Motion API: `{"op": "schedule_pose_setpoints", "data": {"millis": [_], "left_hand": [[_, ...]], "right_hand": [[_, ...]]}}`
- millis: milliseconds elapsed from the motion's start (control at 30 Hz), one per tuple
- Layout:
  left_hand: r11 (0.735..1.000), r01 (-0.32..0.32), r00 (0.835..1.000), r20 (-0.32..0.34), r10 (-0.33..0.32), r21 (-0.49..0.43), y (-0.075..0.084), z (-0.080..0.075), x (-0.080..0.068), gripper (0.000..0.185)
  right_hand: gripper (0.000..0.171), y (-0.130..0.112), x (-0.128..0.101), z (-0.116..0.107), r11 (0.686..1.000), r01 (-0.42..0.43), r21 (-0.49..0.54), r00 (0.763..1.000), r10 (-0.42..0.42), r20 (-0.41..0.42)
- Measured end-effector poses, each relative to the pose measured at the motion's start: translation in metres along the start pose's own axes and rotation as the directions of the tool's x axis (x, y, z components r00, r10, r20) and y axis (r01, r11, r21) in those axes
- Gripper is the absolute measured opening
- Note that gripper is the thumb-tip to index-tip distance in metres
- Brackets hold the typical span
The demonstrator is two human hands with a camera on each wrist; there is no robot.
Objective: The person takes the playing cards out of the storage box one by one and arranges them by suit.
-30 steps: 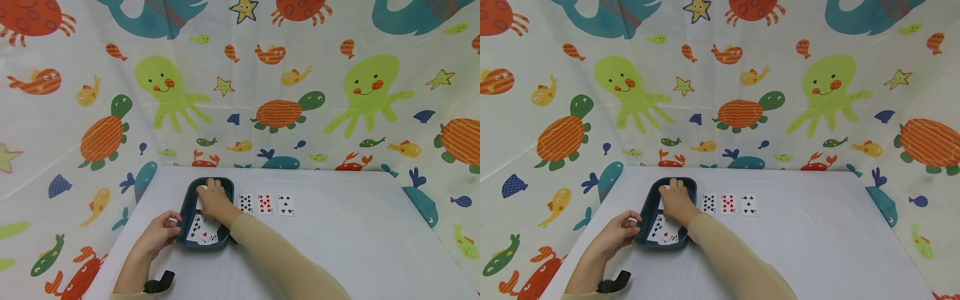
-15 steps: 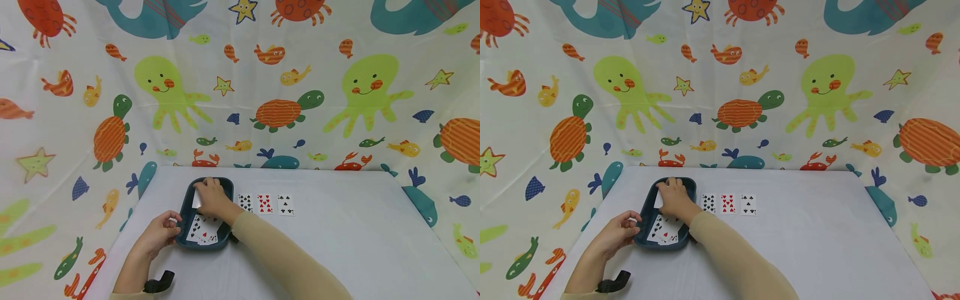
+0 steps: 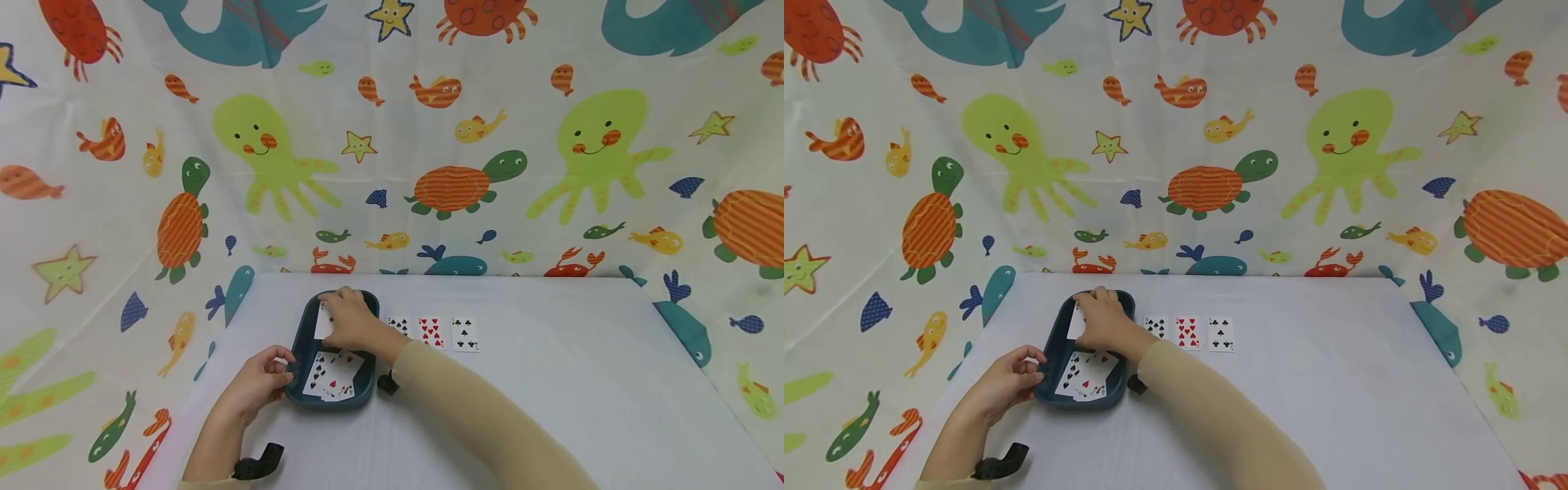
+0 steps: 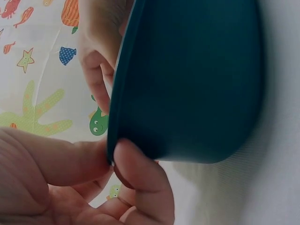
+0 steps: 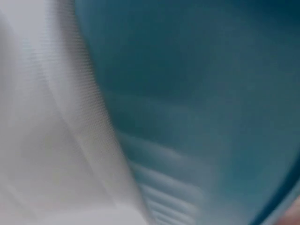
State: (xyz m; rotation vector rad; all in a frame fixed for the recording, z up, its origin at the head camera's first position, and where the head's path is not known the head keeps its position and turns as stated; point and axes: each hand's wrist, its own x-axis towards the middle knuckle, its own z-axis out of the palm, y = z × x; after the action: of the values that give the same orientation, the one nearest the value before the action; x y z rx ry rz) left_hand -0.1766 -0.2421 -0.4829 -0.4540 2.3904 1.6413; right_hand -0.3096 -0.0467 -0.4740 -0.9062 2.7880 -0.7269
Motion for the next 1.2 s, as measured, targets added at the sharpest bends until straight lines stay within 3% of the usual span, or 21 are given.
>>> {"op": "schedule_pose_setpoints", "data": {"millis": [500, 900, 1200], "left_hand": [[1.0, -0.019, 1.0, -0.021, 0.019, -0.005, -0.003, 0.005, -0.014, 0.029], [1.0, -0.014, 0.999, -0.046, 0.014, -0.012, -0.005, 0.01, -0.025, 0.027], [1.0, -0.013, 0.999, -0.039, 0.012, -0.008, -0.006, 0.009, -0.023, 0.028]], "right_hand": [[0.093, 0.016, -0.039, -0.028, 0.993, -0.012, 0.12, 0.999, 0.008, 0.036], [0.094, 0.068, -0.088, -0.051, 0.984, -0.026, 0.177, 0.999, 0.03, -0.02], [0.096, 0.1, -0.113, -0.058, 0.987, -0.04, 0.154, 0.997, 0.049, -0.054]]}}
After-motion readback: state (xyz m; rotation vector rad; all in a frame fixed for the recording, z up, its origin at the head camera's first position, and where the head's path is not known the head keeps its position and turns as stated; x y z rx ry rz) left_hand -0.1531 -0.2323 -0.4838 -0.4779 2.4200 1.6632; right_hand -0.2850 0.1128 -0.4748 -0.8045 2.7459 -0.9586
